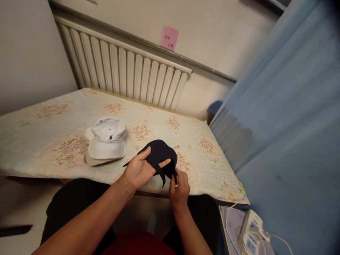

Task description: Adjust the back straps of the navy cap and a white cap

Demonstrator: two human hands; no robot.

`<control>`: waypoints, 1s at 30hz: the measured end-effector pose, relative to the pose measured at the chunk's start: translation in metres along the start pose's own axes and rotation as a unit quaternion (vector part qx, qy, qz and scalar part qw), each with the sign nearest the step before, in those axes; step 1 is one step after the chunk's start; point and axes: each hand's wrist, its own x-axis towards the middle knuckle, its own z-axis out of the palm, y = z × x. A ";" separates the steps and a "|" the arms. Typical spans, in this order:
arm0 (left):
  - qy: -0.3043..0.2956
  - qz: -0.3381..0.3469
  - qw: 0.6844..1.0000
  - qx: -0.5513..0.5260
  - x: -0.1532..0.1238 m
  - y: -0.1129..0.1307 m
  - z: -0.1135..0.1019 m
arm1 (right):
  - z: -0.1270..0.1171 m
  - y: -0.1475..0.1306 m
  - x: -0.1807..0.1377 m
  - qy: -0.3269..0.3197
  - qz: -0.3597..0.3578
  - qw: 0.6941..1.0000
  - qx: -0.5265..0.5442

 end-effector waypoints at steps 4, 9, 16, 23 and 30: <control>-0.019 -0.011 1.000 -0.001 0.006 0.002 -0.004 | -0.014 0.013 0.027 0.021 -0.014 0.999 -0.023; -0.018 -0.064 0.997 0.025 0.009 0.004 -0.007 | -0.038 0.013 0.070 0.065 -0.043 0.996 -0.040; -0.017 -0.087 0.995 0.041 0.020 0.001 -0.032 | -0.028 0.007 0.092 0.086 -0.071 0.993 -0.044; 0.065 -0.042 0.997 -0.001 0.038 0.005 -0.079 | 0.022 0.009 0.071 0.002 -0.077 0.995 -0.067; 0.124 -0.028 0.992 0.004 0.038 0.001 -0.097 | 0.048 0.011 0.051 -0.056 -0.078 0.991 -0.093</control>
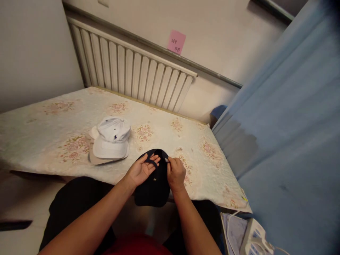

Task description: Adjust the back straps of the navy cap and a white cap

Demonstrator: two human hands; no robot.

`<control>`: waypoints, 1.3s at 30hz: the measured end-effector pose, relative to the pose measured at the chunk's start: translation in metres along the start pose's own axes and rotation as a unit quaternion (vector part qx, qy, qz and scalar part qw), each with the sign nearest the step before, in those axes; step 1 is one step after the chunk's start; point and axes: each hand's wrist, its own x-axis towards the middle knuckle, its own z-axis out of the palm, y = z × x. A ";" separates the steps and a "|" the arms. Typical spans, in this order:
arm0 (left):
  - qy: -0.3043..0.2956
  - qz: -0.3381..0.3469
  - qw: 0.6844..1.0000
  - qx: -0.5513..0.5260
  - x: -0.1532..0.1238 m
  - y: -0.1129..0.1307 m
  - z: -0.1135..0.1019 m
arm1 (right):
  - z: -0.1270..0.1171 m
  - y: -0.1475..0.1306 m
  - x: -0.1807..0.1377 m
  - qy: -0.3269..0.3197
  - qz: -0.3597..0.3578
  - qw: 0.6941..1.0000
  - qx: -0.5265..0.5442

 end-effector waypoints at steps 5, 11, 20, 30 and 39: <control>0.032 -0.012 0.998 0.050 -0.002 -0.006 -0.005 | 0.009 -0.004 -0.007 -0.028 -0.005 1.000 0.002; 0.035 -0.016 0.992 0.120 -0.010 -0.016 0.001 | 0.011 -0.011 -0.012 -0.050 0.008 0.998 0.040; 0.085 0.017 0.945 0.316 -0.016 -0.033 0.004 | -0.004 -0.019 -0.007 -0.095 0.035 0.990 0.097; 0.038 0.022 0.947 0.317 -0.021 -0.023 0.012 | -0.019 -0.023 0.002 -0.152 0.032 0.976 0.155; 0.060 0.043 0.942 0.327 -0.018 -0.024 0.008 | -0.024 -0.019 0.013 -0.203 0.032 0.952 0.227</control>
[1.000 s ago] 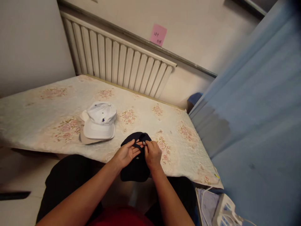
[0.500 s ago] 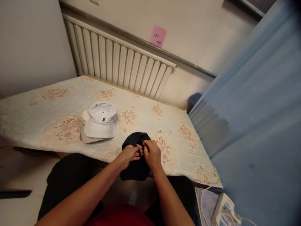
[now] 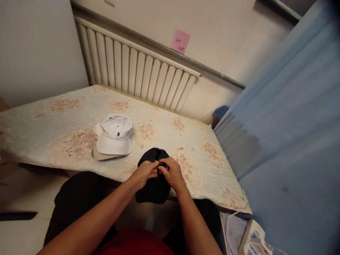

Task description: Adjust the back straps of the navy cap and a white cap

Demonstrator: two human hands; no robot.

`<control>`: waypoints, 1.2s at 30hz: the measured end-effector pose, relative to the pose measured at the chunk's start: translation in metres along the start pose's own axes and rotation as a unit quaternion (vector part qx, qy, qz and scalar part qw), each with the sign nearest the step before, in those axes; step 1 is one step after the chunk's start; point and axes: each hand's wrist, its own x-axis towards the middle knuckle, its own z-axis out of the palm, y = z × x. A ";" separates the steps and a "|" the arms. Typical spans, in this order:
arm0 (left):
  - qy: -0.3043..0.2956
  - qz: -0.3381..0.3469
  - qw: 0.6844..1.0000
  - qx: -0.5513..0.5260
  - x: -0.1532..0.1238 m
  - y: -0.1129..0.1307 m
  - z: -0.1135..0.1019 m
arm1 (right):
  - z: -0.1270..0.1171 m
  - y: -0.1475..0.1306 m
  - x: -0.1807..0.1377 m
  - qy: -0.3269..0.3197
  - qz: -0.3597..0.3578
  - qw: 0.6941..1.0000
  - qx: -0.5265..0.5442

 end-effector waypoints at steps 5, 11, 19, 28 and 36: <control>0.002 -0.001 1.000 0.007 -0.003 0.000 -0.001 | 0.002 0.000 0.001 -0.008 0.006 1.000 -0.005; -0.009 -0.014 1.000 0.003 -0.005 0.000 -0.004 | 0.005 -0.001 0.000 0.001 0.018 1.000 0.004; -0.039 -0.020 0.998 0.049 -0.006 -0.001 -0.006 | 0.008 0.003 -0.003 -0.014 0.054 0.997 0.060; -0.039 -0.003 0.997 0.061 0.003 -0.002 -0.001 | 0.012 0.004 -0.004 -0.014 0.057 0.995 0.078; -0.079 -0.008 0.996 0.043 0.005 -0.008 -0.008 | 0.010 0.005 -0.008 0.030 0.048 0.998 0.014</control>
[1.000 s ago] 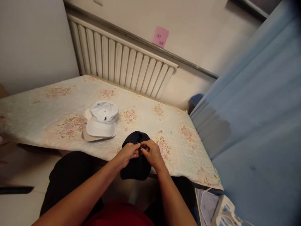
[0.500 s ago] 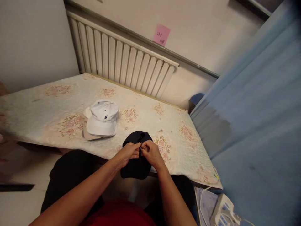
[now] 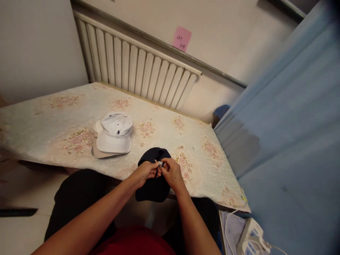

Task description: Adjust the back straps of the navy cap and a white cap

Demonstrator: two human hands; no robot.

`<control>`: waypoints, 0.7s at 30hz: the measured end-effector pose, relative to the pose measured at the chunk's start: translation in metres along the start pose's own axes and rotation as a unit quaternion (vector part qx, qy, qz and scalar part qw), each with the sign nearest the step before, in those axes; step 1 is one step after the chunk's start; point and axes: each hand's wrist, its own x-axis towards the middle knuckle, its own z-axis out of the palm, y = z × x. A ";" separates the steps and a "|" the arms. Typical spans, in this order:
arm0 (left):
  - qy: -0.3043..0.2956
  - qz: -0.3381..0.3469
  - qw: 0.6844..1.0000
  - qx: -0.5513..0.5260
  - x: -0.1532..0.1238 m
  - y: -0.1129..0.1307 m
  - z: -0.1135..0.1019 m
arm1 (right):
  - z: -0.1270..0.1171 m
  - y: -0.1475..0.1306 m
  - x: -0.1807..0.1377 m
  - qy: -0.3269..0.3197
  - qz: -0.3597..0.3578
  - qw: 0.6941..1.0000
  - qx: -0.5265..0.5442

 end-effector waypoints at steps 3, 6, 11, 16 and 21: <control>-0.002 -0.004 1.000 0.002 0.000 0.000 0.000 | -0.002 -0.005 -0.002 0.001 -0.012 1.000 -0.027; -0.003 -0.006 1.000 0.008 -0.003 0.001 0.002 | -0.003 -0.008 -0.004 0.002 -0.014 0.999 -0.042; -0.009 -0.006 1.000 0.027 -0.007 0.001 0.003 | -0.004 -0.010 -0.006 0.000 -0.015 0.999 -0.049; -0.008 -0.002 0.999 0.033 -0.007 -0.001 0.001 | -0.003 -0.010 -0.006 -0.005 0.001 0.999 -0.032; -0.003 -0.007 1.000 0.021 -0.009 -0.001 0.000 | -0.003 -0.009 -0.006 -0.003 0.012 1.000 0.020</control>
